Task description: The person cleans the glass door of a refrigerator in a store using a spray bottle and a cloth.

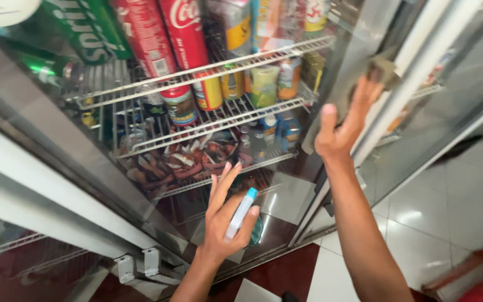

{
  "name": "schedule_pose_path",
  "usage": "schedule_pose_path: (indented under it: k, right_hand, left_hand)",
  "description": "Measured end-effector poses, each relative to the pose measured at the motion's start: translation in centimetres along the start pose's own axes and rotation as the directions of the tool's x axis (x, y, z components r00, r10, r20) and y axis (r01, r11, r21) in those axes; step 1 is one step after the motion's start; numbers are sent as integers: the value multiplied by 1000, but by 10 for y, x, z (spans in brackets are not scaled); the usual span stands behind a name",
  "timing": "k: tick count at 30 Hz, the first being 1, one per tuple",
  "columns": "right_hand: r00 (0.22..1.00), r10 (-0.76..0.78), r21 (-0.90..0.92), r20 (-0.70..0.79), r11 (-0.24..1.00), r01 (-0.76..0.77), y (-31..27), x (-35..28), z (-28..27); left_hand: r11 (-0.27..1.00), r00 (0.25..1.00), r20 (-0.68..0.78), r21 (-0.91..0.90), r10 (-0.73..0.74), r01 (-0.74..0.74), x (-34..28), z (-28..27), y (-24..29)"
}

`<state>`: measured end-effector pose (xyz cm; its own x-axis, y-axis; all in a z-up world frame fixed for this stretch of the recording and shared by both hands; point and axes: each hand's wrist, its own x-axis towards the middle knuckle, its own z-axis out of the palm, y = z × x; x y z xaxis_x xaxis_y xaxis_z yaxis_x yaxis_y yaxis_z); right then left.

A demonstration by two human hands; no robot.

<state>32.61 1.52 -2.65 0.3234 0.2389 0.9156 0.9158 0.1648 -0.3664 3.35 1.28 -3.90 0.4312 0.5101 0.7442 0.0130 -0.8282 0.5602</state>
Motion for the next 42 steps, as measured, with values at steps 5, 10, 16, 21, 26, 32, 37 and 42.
schedule_pose_path:
  k: [5, 10, 16, 21, 26, 32, 37, 42]
  right_hand:
    - [971, 210, 136, -110, 971, -195, -78, -10, 37]
    - [977, -146, 18, 158, 989, 145, -176, -13, 73]
    - [810, -466, 132, 356, 883, 450, -265, 0, 106]
    - [727, -605, 196, 325, 795, 574, -258, -16, 112]
    - [686, -636, 100, 354, 755, 648, -197, -36, 92]
    - [842, -388, -75, 374, 892, 445, -99, -33, 47]
    - [962, -112, -177, 248, 971, 159, -28, -10, -2]
    - [973, 94, -156, 210, 986, -61, 18, -45, -24]
  left_hand:
    - [998, 999, -47, 66, -22, 25, -11, -27, -2]
    - [978, 987, -155, 193, -51, 81, -28, -72, -2]
    - [935, 950, -292, 294, -109, 198, -57, -120, -1]
    - [937, 955, -286, 304, -82, 171, -65, -117, -8]
    - [962, 978, -201, 254, -47, 98, -55, -79, -21]
    - [994, 1000, -27, 108, -8, 11, -33, -21, -22]
    - [999, 994, 108, -52, 14, -8, -19, 25, -17]
    - [999, 987, 156, -51, 24, -16, -20, 55, -25]
